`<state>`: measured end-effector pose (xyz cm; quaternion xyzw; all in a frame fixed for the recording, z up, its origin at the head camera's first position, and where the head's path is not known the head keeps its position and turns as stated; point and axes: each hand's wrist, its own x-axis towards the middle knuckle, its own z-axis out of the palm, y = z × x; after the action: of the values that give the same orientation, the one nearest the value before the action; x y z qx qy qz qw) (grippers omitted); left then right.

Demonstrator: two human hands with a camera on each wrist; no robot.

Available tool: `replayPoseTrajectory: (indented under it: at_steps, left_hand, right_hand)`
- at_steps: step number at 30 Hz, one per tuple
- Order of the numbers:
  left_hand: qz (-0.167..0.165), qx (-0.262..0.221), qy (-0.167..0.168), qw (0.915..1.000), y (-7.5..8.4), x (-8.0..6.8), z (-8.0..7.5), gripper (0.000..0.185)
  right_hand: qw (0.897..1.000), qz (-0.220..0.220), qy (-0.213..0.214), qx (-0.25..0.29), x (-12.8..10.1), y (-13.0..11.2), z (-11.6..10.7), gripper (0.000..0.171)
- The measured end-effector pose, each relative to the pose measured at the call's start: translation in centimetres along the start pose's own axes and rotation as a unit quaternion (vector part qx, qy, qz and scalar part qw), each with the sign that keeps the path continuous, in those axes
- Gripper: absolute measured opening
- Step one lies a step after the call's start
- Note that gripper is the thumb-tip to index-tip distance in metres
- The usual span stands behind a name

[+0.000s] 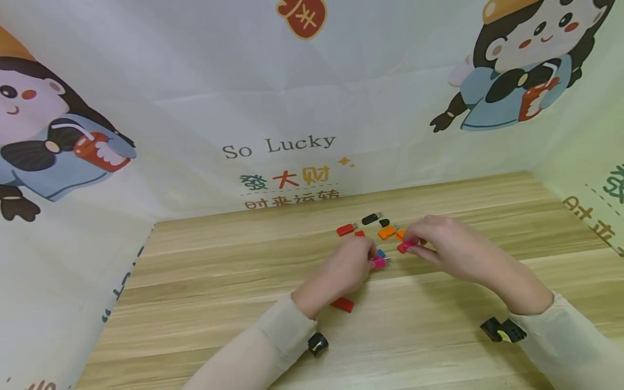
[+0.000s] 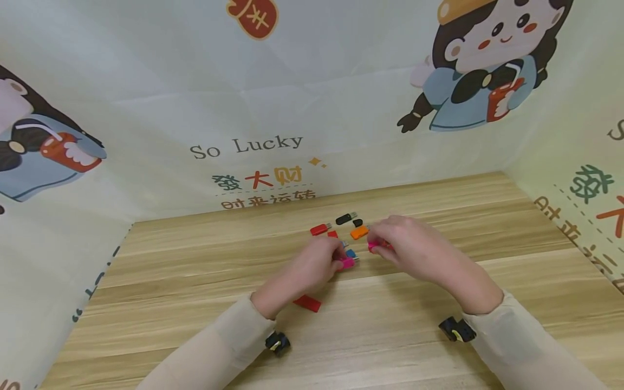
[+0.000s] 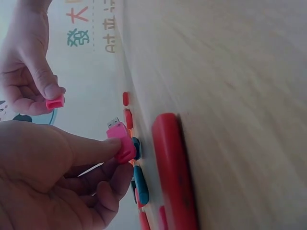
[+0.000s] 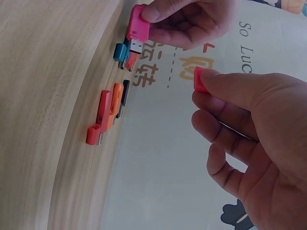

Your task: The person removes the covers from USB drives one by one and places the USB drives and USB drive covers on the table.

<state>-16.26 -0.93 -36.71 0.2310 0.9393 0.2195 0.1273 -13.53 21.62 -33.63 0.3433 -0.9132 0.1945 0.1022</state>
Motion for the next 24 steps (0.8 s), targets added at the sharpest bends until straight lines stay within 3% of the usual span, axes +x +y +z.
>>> replayPoseTrajectory:
  at_steps: [24]
  left_hand:
    - [-0.011,-0.009,0.0,0.9999,0.0,1.2,0.7,0.005]
  right_hand:
    - [1.0,-0.014,0.003,-0.005,-0.1,0.2,0.4,0.018]
